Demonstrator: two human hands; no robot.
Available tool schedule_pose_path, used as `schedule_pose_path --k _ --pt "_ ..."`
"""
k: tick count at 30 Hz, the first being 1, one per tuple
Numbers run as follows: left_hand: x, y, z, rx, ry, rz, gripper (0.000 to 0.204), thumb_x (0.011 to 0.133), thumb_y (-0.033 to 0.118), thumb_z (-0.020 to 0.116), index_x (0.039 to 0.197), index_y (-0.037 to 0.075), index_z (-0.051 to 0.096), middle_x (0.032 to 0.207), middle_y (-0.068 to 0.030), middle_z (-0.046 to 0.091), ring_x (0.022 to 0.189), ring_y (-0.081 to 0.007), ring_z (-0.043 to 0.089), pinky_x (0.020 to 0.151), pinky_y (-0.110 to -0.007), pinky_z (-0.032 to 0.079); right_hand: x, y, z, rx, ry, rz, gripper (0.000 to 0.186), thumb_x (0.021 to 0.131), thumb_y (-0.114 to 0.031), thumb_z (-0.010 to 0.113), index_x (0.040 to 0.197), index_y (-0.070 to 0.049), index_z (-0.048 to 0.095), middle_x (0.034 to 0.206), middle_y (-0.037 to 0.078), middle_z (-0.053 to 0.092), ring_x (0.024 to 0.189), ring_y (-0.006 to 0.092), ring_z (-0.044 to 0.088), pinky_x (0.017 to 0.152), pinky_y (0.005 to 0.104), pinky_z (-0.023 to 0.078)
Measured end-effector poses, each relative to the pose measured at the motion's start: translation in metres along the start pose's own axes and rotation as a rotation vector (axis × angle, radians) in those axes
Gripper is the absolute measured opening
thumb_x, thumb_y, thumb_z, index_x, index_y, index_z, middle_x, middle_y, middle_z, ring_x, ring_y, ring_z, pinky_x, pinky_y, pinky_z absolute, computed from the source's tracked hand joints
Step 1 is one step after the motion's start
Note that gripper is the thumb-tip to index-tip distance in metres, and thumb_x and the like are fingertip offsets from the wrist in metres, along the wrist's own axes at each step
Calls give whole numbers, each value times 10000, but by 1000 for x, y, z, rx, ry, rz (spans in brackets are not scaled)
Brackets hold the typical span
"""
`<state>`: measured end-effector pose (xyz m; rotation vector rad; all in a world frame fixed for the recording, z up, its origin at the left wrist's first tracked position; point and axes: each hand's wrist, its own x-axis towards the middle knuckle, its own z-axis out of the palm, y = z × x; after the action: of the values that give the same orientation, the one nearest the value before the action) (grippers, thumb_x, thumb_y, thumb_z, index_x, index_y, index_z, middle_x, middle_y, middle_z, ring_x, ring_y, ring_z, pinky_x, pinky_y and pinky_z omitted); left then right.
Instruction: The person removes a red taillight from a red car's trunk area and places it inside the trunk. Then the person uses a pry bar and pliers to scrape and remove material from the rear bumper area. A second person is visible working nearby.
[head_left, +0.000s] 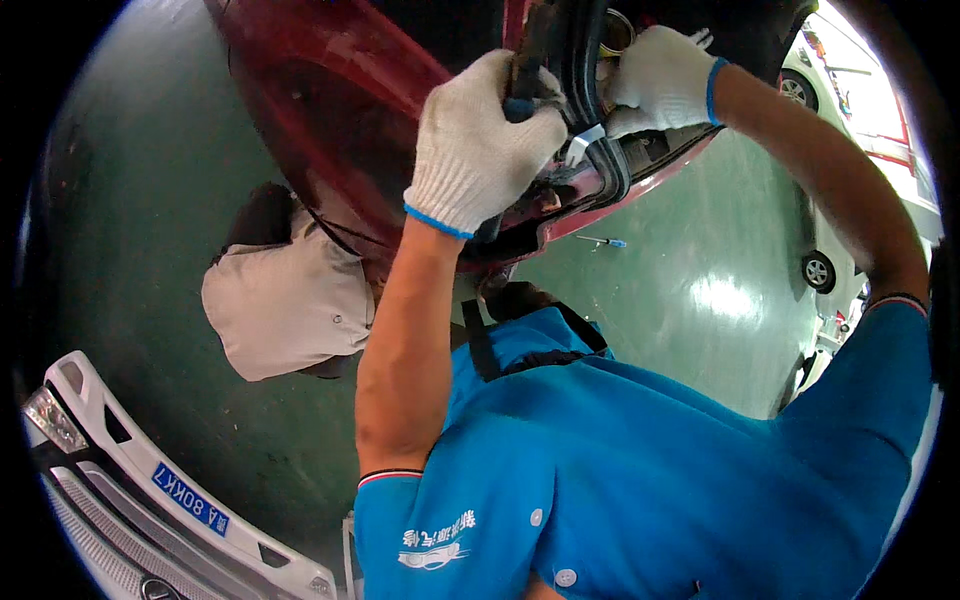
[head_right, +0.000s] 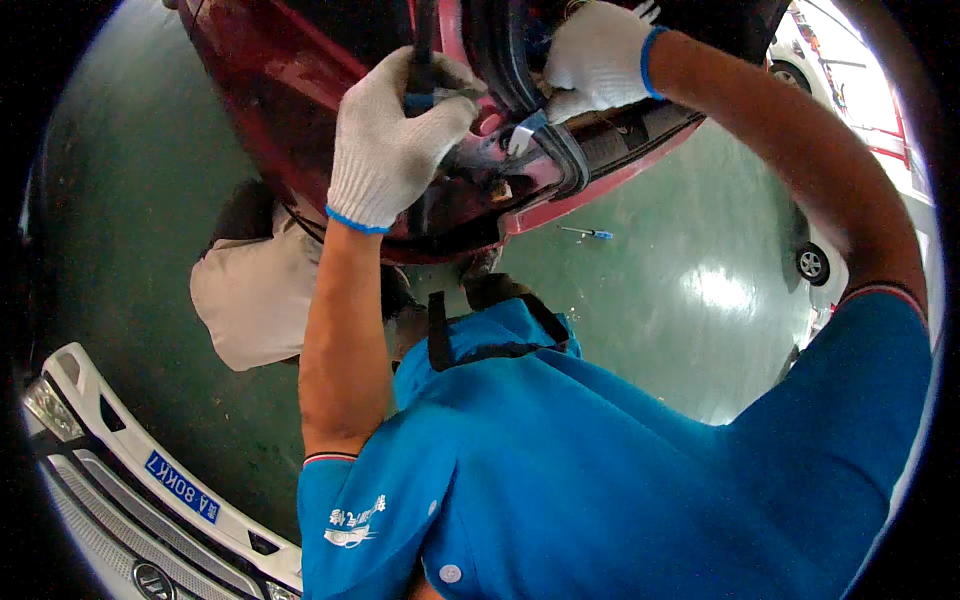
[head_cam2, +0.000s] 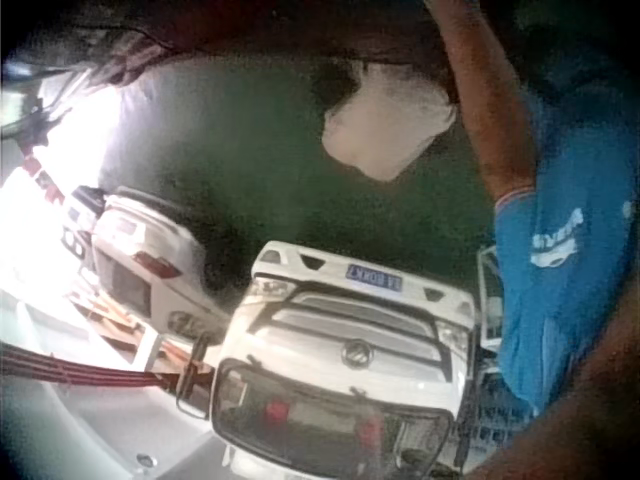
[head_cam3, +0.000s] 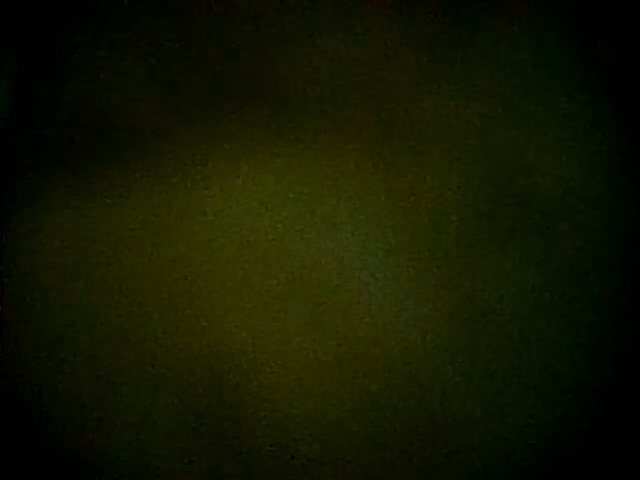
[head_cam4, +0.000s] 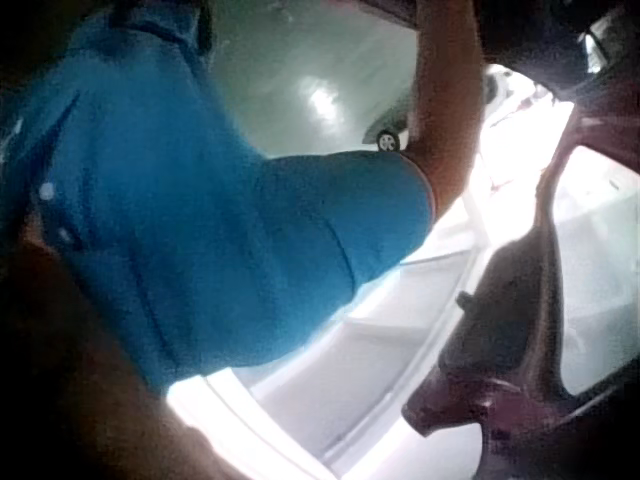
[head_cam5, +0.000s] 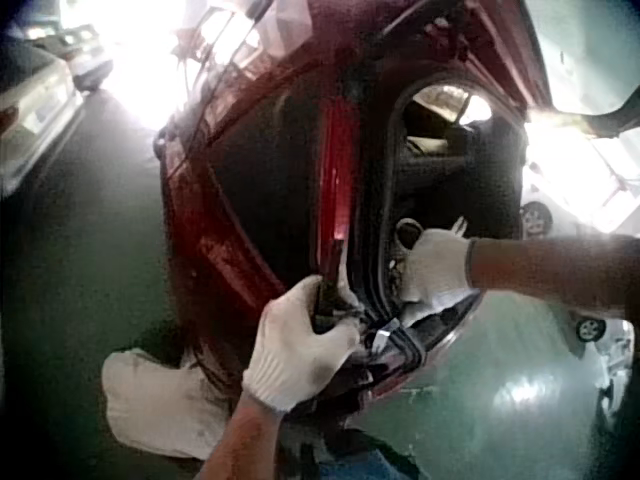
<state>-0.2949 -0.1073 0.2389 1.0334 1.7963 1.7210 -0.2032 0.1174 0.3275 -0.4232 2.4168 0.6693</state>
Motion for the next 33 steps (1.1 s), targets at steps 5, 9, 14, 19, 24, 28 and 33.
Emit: schedule_pose_path --k 5,9,14,19,24,28,33 --pt "1 2 -3 -22 -35 -18 239 813 147 694 990 -13 715 900 -89 761 798 -140 696 751 -289 553 -39 -41 12 171 14 321 400 947 -508 596 900 -133 728 716 123 685 704 340 696 626 471 541" --pt "1 5 -8 -92 -64 -125 223 837 52 665 1041 -39 676 966 -128 758 859 -170 720 756 -277 564 -65 -75 33 353 -33 532 370 995 -434 542 979 -100 702 726 146 686 722 354 702 645 498 555" --pt "1 4 2 -251 -48 -124 221 810 65 683 1001 -47 684 915 -120 741 813 -158 695 739 -283 555 -74 -138 102 889 345 521 392 1017 -408 522 1058 -56 691 720 160 669 666 340 687 606 497 553" --pt "-1 11 5 -388 -32 -191 216 821 18 657 1020 -66 669 957 -140 741 850 -182 718 760 -285 570 -51 -183 57 2239 -29 875 417 1024 -459 558 953 -55 634 660 5 529 499 111 498 451 294 388" --pt "0 17 4 -325 -31 -206 236 833 -10 643 1058 -82 636 1028 -195 729 908 -258 736 819 -352 601 -39 -208 59 2583 139 884 344 1025 -383 585 900 -65 625 645 -23 533 472 73 461 416 249 330" --pt "-1 15 5 -318 -17 -193 233 847 -14 635 1070 -82 626 1051 -217 721 928 -283 736 845 -400 610 -39 -211 55 2705 155 895 319 1019 -366 597 918 -66 638 636 -31 542 471 66 463 411 240 333" --pt "-3 16 11 -269 1 -181 234 846 -10 641 1068 -83 625 1055 -224 719 932 -290 734 851 -404 611 -35 -222 60 2865 276 847 328 1018 -376 586 922 -65 628 618 -12 544 439 100 479 380 273 351"
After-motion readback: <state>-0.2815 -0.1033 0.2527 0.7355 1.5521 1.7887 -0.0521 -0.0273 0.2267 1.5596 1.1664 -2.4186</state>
